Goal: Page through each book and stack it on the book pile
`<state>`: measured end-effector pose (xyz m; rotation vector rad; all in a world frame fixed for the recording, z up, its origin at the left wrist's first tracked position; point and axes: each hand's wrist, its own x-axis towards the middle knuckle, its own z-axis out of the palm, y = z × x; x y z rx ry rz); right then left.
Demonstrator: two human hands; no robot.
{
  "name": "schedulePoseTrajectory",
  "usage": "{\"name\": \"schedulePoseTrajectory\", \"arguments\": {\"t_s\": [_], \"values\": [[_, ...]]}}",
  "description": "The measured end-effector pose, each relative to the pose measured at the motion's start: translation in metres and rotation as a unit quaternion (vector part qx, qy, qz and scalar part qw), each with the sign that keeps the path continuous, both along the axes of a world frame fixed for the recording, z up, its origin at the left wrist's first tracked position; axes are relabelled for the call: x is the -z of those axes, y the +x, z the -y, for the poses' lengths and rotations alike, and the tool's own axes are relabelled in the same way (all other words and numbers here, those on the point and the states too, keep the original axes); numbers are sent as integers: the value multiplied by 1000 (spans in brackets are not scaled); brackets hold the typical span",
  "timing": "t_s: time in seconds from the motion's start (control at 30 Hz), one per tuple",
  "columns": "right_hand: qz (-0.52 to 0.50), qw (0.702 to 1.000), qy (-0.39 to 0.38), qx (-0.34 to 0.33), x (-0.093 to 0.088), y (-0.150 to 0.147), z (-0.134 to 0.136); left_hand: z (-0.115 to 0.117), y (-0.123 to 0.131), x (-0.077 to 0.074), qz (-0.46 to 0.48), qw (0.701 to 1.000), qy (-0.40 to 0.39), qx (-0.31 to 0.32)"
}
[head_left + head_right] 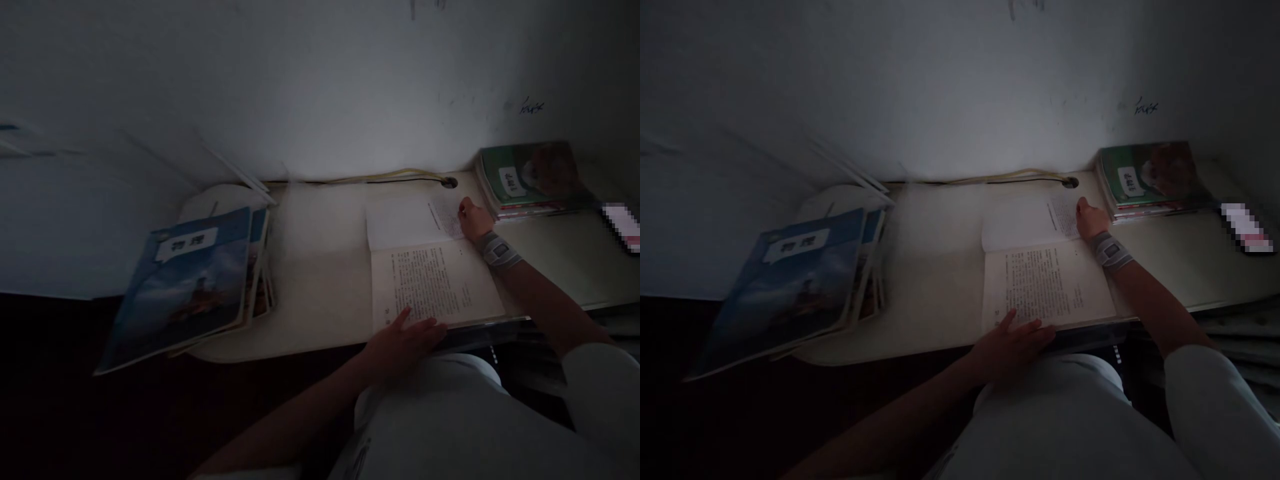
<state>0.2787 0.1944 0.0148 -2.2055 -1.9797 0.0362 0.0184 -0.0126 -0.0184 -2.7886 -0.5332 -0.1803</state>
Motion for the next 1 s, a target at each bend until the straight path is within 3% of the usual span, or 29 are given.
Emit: {"name": "schedulePoseTrajectory", "arguments": {"t_s": [0.23,0.47,0.53,0.63,0.73,0.8,0.9,0.97,1.0], "values": [[32,999,-43,4,-8,1,-12,5,-1,2,-5,1000,-10,-19],[41,999,-26,-19,-12,0,-10,5,-1,-5,11,999,-41,-5],[48,997,8,-65,-13,-4,-1,3,0,-11,26,998,-51,5],[43,974,64,-214,-9,-11,15,-8,4,-24,51,996,-73,21],[37,950,77,-301,1,-17,27,-28,12,-42,97,988,-117,-40],[36,953,75,-292,9,-19,30,-46,15,-58,155,969,-161,-102],[37,964,69,-254,17,-22,31,-77,12,-77,270,921,-244,-137],[36,969,65,-234,20,-24,30,-104,4,-79,376,859,-284,-201],[30,972,65,-224,21,-25,29,-119,-1,-76,435,811,-293,-259]]}}
